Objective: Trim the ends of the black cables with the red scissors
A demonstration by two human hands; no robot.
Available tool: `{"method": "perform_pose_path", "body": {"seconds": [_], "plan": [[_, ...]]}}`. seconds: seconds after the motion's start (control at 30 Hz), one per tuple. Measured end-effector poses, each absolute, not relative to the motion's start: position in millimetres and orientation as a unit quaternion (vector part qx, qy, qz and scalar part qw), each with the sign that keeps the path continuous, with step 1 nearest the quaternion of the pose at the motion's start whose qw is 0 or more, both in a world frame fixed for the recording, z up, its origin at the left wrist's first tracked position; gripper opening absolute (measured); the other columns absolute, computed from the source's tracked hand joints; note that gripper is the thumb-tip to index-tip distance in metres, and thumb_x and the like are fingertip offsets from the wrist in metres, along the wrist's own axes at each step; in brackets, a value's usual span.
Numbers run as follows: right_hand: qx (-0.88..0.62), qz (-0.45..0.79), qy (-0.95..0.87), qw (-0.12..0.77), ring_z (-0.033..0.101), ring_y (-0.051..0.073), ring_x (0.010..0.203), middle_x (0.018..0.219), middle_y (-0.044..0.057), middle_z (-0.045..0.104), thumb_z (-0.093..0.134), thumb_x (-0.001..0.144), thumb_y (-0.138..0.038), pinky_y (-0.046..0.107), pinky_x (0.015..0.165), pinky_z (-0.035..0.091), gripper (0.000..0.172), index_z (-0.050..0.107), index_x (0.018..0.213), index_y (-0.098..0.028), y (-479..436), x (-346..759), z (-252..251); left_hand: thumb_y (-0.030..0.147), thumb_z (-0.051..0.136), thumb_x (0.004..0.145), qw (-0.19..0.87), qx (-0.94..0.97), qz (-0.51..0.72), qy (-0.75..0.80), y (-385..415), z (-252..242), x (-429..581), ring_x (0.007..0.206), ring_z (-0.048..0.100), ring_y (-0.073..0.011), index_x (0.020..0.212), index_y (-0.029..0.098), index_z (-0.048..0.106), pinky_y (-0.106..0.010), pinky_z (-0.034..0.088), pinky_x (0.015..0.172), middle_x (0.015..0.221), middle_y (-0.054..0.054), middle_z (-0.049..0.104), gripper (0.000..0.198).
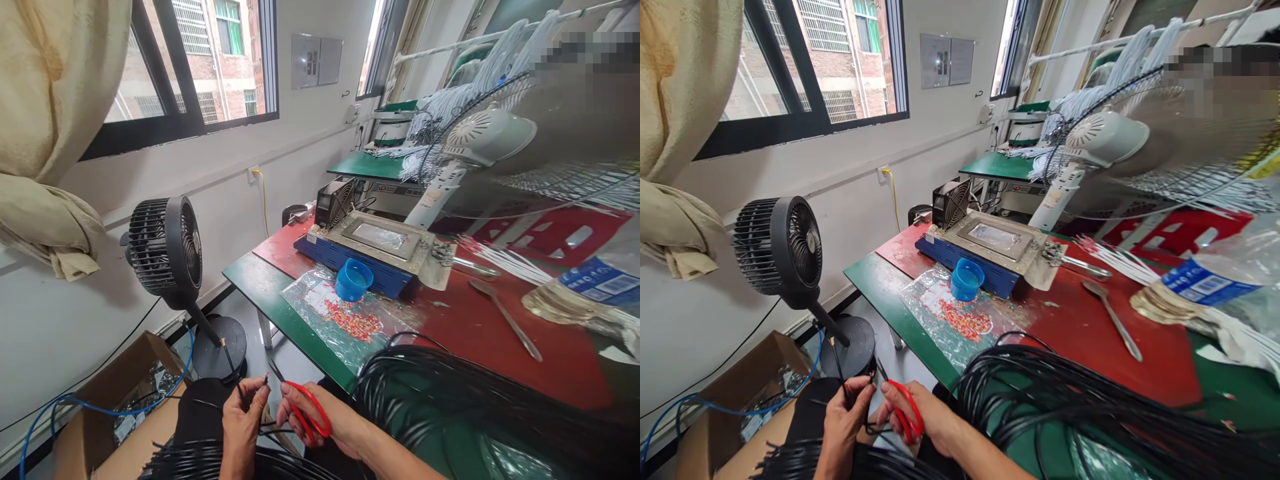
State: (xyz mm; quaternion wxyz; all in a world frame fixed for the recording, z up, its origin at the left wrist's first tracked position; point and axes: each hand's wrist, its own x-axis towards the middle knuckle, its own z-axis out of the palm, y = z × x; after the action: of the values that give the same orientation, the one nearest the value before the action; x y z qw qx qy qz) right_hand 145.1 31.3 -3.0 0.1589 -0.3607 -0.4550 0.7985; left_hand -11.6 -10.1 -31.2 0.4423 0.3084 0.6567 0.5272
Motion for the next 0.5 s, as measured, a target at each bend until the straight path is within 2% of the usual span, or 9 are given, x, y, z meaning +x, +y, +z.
{"method": "perform_pose_path", "body": {"seconds": [0.4, 0.5], "plan": [[-0.338, 0.800, -0.478, 0.130, 0.036, 0.004, 0.036, 0.046, -0.003, 0.044, 0.045, 0.070, -0.069, 0.018, 0.039, 0.027, 0.063, 0.065, 0.069, -0.009, 29.4, 145.3, 0.1, 0.040, 0.072, 0.054, 0.437, 0.291, 0.525, 0.670, -8.9, -25.4, -12.5, 0.068, 0.059, -0.0173, 0.070, 0.015, 0.068, -0.026, 0.047, 0.066, 0.068, -0.005, 0.069, 0.030], [-0.370, 0.786, -0.472, 0.152, 0.036, 0.004, 0.037, 0.048, -0.003, 0.044, 0.044, 0.071, -0.069, 0.018, 0.041, 0.027, 0.063, 0.064, 0.070, -0.009, 30.0, 144.2, -2.3, 0.041, 0.074, 0.052, 0.443, 0.283, 0.526, 0.668, -9.0, -24.2, -11.7, 0.065, 0.058, -0.0164, 0.069, 0.014, 0.068, -0.025, 0.046, 0.064, 0.066, -0.004, 0.068, 0.033]]}}
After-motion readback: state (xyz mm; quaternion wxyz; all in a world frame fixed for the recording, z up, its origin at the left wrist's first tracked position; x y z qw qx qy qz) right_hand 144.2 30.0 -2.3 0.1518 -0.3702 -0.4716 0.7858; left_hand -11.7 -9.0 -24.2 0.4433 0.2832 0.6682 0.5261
